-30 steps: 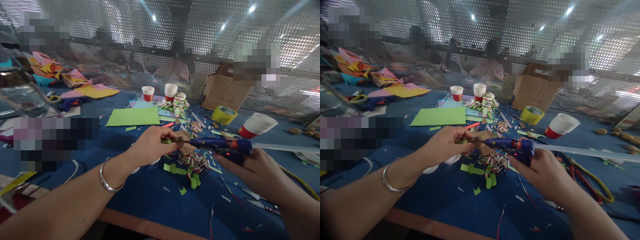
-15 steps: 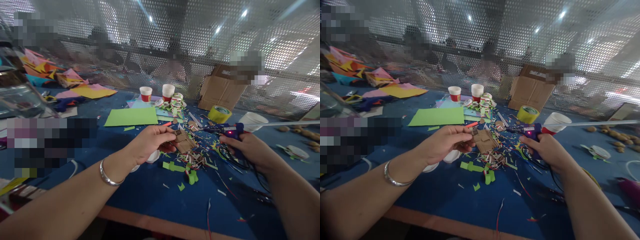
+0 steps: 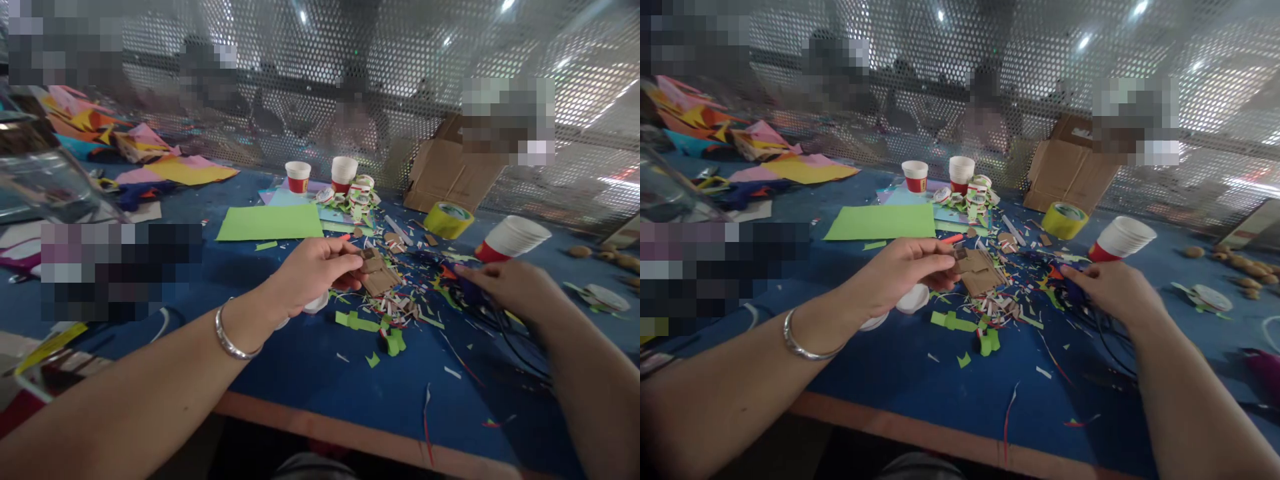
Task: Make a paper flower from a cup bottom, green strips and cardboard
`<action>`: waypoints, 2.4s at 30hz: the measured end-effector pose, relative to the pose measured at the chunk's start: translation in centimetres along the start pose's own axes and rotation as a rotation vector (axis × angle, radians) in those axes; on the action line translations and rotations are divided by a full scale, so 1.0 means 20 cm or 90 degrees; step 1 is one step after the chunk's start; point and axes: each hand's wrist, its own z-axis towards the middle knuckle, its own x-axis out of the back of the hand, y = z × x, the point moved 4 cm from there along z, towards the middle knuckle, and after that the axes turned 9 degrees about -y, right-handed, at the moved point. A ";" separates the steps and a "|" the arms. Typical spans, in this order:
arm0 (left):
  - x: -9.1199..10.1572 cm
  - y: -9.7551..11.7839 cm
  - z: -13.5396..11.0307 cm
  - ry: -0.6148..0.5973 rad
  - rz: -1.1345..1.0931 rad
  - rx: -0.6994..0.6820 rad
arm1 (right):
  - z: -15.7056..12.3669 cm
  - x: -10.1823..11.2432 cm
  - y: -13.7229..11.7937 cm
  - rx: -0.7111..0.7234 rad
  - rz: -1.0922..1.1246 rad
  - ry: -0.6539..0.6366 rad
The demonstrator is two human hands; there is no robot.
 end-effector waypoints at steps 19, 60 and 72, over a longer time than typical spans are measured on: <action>0.04 0.01 0.03 0.081 -0.007 -0.060 | -0.13 -0.25 -0.82 0.370 0.145 -0.278; -0.05 -0.08 0.03 -0.121 0.144 0.067 | -0.09 -0.14 -0.65 0.182 0.311 -0.163; -0.07 -0.06 0.01 -0.194 0.166 0.010 | -0.10 -0.15 -0.66 0.184 0.293 -0.163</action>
